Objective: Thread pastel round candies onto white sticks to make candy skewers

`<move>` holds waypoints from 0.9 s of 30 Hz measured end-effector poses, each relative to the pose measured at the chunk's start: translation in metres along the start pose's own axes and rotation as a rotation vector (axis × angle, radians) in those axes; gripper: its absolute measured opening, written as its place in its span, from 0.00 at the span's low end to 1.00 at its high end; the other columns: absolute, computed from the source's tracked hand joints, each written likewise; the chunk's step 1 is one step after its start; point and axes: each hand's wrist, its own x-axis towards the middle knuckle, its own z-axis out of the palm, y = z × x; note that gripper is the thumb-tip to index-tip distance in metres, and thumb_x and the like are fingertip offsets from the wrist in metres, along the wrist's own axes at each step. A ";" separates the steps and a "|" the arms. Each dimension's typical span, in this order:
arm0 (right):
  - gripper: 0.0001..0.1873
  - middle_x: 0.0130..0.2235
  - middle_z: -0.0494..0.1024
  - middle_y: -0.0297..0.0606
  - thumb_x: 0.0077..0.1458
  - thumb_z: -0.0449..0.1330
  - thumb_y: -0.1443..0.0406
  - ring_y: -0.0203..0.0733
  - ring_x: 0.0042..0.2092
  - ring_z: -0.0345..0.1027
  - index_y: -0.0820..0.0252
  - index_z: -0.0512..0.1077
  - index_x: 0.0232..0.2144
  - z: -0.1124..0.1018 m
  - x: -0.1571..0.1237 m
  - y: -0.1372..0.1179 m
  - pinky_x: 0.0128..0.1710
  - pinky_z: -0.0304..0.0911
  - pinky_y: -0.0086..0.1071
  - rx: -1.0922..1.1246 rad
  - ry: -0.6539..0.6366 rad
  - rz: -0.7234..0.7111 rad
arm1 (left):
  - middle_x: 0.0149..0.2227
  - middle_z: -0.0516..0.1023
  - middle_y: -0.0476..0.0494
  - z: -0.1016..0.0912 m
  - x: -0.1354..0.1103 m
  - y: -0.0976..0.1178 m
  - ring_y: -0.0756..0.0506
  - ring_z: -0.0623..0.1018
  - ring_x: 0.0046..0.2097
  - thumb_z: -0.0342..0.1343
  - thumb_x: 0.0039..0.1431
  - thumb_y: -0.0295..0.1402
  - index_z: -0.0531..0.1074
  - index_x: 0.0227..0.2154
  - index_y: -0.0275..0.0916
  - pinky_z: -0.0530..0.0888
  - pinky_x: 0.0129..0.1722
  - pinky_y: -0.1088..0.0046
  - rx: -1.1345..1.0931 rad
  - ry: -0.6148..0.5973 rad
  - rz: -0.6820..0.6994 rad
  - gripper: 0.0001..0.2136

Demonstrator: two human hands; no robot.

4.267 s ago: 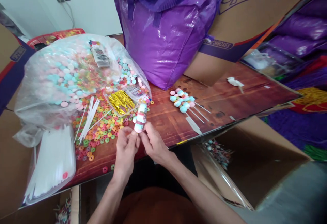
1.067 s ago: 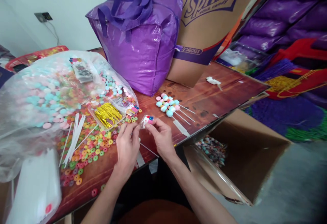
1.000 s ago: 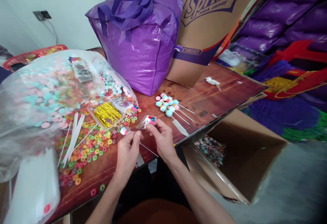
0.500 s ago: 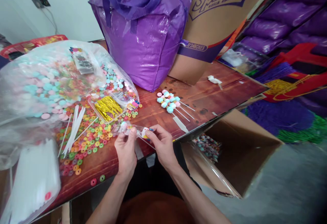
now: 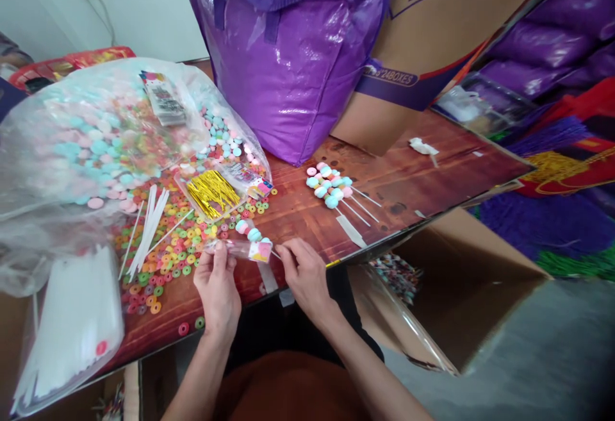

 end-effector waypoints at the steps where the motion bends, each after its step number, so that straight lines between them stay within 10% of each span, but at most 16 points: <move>1: 0.12 0.32 0.73 0.37 0.65 0.56 0.61 0.41 0.35 0.64 0.59 0.70 0.31 0.001 -0.002 0.003 0.38 0.56 0.34 -0.115 0.004 -0.059 | 0.29 0.75 0.54 -0.002 0.003 0.000 0.56 0.71 0.30 0.72 0.42 0.35 0.74 0.27 0.36 0.65 0.29 0.80 -0.008 0.033 0.011 0.13; 5: 0.08 0.32 0.75 0.39 0.65 0.56 0.66 0.43 0.34 0.66 0.59 0.73 0.34 0.007 -0.007 0.011 0.37 0.55 0.35 -0.366 -0.006 -0.202 | 0.29 0.76 0.55 -0.008 0.011 0.004 0.55 0.73 0.31 0.73 0.42 0.38 0.74 0.28 0.36 0.69 0.34 0.77 -0.031 0.077 -0.011 0.16; 14: 0.07 0.30 0.74 0.33 0.63 0.58 0.68 0.37 0.32 0.68 0.57 0.74 0.32 -0.033 -0.018 0.006 0.34 0.62 0.30 0.207 0.106 -0.014 | 0.26 0.75 0.55 -0.006 0.016 0.003 0.54 0.74 0.28 0.74 0.37 0.40 0.72 0.28 0.36 0.69 0.33 0.75 -0.041 0.102 -0.035 0.20; 27: 0.08 0.31 0.73 0.35 0.63 0.57 0.72 0.36 0.33 0.68 0.58 0.74 0.35 -0.062 -0.031 0.012 0.35 0.62 0.30 0.165 -0.070 -0.159 | 0.30 0.77 0.53 -0.005 0.019 -0.004 0.52 0.77 0.30 0.69 0.46 0.45 0.72 0.31 0.39 0.72 0.34 0.74 0.096 -0.074 0.001 0.18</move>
